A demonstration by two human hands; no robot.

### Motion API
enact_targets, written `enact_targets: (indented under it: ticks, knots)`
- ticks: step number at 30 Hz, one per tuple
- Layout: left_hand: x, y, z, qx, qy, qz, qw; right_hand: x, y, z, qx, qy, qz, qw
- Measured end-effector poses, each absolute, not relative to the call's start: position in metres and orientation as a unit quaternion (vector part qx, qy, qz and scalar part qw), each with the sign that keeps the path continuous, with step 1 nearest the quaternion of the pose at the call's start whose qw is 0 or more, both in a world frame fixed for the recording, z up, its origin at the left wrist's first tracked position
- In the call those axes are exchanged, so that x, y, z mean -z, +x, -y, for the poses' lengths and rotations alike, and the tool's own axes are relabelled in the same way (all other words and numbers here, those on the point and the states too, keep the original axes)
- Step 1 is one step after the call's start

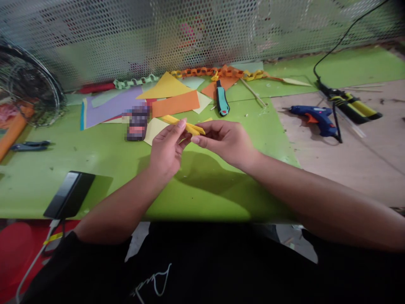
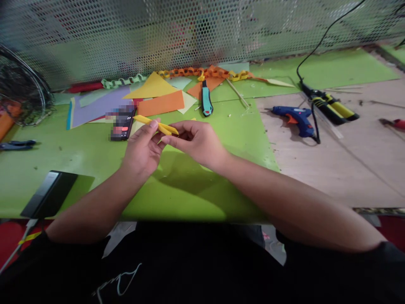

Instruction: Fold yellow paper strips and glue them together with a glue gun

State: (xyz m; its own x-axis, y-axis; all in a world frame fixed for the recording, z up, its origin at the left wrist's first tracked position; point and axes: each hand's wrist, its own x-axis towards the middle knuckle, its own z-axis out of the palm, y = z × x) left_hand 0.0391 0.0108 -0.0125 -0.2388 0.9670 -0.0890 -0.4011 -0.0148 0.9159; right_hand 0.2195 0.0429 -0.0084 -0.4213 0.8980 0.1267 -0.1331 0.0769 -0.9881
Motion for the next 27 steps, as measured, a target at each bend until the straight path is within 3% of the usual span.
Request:
enact_targets:
  ticks: [17,27]
  knots:
    - [0.0130,0.0360,-0.0091,-0.636,0.311,-0.433,0.559,0.0018,0.2241,-0.0448,-0.542,-0.347,0.637,0.424]
    - [0.0111,0.0373,-0.0092,-0.644,0.299,-0.436,0.553,0.0065,0.2221,-0.0433,-0.572,-0.322,0.611,0.443]
